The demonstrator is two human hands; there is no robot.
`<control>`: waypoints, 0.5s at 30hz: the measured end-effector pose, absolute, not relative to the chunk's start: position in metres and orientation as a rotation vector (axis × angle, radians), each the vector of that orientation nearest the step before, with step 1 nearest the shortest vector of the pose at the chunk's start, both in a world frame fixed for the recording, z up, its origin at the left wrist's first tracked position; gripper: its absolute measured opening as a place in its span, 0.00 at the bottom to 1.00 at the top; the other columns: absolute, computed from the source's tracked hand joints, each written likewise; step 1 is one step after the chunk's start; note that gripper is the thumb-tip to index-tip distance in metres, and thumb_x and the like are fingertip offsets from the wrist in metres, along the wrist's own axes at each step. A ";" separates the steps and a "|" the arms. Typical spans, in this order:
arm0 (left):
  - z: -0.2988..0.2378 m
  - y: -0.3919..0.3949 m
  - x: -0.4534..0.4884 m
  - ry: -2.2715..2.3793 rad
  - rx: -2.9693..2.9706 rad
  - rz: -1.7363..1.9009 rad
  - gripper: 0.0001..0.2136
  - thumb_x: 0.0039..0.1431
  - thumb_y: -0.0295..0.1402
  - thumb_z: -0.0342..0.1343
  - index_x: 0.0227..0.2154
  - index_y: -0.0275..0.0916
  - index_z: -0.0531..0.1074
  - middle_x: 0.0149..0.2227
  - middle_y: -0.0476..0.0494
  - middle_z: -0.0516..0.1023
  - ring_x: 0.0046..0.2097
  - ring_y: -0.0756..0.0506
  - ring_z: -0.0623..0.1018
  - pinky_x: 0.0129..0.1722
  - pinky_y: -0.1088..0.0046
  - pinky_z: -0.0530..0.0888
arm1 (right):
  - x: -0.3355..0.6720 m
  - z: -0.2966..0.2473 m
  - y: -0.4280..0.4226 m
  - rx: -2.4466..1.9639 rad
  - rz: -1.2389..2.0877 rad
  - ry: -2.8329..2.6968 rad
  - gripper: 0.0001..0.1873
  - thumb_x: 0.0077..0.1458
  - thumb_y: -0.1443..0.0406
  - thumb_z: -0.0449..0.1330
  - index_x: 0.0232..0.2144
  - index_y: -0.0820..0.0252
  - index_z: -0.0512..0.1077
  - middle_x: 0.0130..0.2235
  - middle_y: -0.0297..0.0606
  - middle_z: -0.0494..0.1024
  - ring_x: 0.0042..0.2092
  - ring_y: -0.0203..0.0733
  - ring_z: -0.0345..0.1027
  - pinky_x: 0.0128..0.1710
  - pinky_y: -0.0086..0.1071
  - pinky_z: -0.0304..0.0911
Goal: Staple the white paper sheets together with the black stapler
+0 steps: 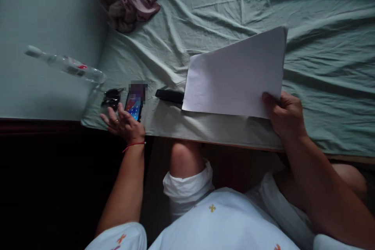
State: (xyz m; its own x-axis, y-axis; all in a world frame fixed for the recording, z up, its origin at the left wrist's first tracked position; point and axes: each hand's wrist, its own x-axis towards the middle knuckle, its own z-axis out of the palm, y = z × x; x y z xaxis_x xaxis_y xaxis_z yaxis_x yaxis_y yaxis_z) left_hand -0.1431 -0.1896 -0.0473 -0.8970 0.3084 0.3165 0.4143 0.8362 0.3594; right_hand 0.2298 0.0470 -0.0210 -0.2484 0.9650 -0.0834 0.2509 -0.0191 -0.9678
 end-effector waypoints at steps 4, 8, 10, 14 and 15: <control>-0.046 -0.188 -0.143 -2.782 -0.556 -0.618 0.27 0.74 0.41 0.37 0.70 0.40 0.62 0.75 0.34 0.54 0.77 0.32 0.45 0.73 0.40 0.42 | 0.229 -0.019 0.047 -1.305 1.315 -1.560 0.14 0.50 0.55 0.58 0.33 0.61 0.70 0.30 0.32 0.65 0.28 0.29 0.55 0.29 0.26 0.54; -0.046 -0.189 -0.143 -2.776 -0.547 -0.612 0.27 0.74 0.40 0.37 0.71 0.38 0.61 0.75 0.34 0.54 0.77 0.32 0.46 0.73 0.39 0.42 | 0.228 -0.018 0.046 -1.302 1.317 -1.546 0.14 0.50 0.55 0.58 0.33 0.60 0.71 0.31 0.32 0.66 0.29 0.28 0.56 0.29 0.26 0.54; -0.048 -0.190 -0.144 -2.769 -0.550 -0.607 0.28 0.73 0.39 0.37 0.71 0.37 0.60 0.75 0.33 0.54 0.77 0.31 0.46 0.73 0.39 0.43 | 0.228 -0.018 0.045 -1.296 1.317 -1.543 0.13 0.51 0.56 0.58 0.33 0.59 0.71 0.30 0.31 0.66 0.28 0.28 0.56 0.29 0.25 0.53; -0.052 -0.192 -0.146 -2.741 -0.565 -0.607 0.28 0.73 0.39 0.37 0.71 0.36 0.59 0.75 0.32 0.55 0.77 0.31 0.47 0.72 0.38 0.45 | 0.227 -0.018 0.045 -1.289 1.309 -1.545 0.12 0.51 0.56 0.58 0.31 0.60 0.70 0.29 0.31 0.64 0.28 0.27 0.54 0.29 0.25 0.53; -0.052 -0.192 -0.146 -2.735 -0.569 -0.611 0.28 0.73 0.39 0.37 0.71 0.36 0.59 0.75 0.32 0.55 0.77 0.30 0.47 0.72 0.38 0.45 | 0.227 -0.019 0.046 -1.285 1.314 -1.546 0.12 0.51 0.57 0.58 0.31 0.60 0.70 0.29 0.31 0.64 0.28 0.28 0.54 0.29 0.25 0.53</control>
State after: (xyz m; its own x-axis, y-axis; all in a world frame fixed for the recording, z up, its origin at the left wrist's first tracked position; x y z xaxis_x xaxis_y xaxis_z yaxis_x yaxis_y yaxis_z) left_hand -0.1465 -0.1921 -0.0523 -0.8830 0.3136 0.3492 0.4324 0.8329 0.3454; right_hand 0.2275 0.0457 -0.0185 -0.2407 0.9677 -0.0750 0.2300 -0.0182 -0.9730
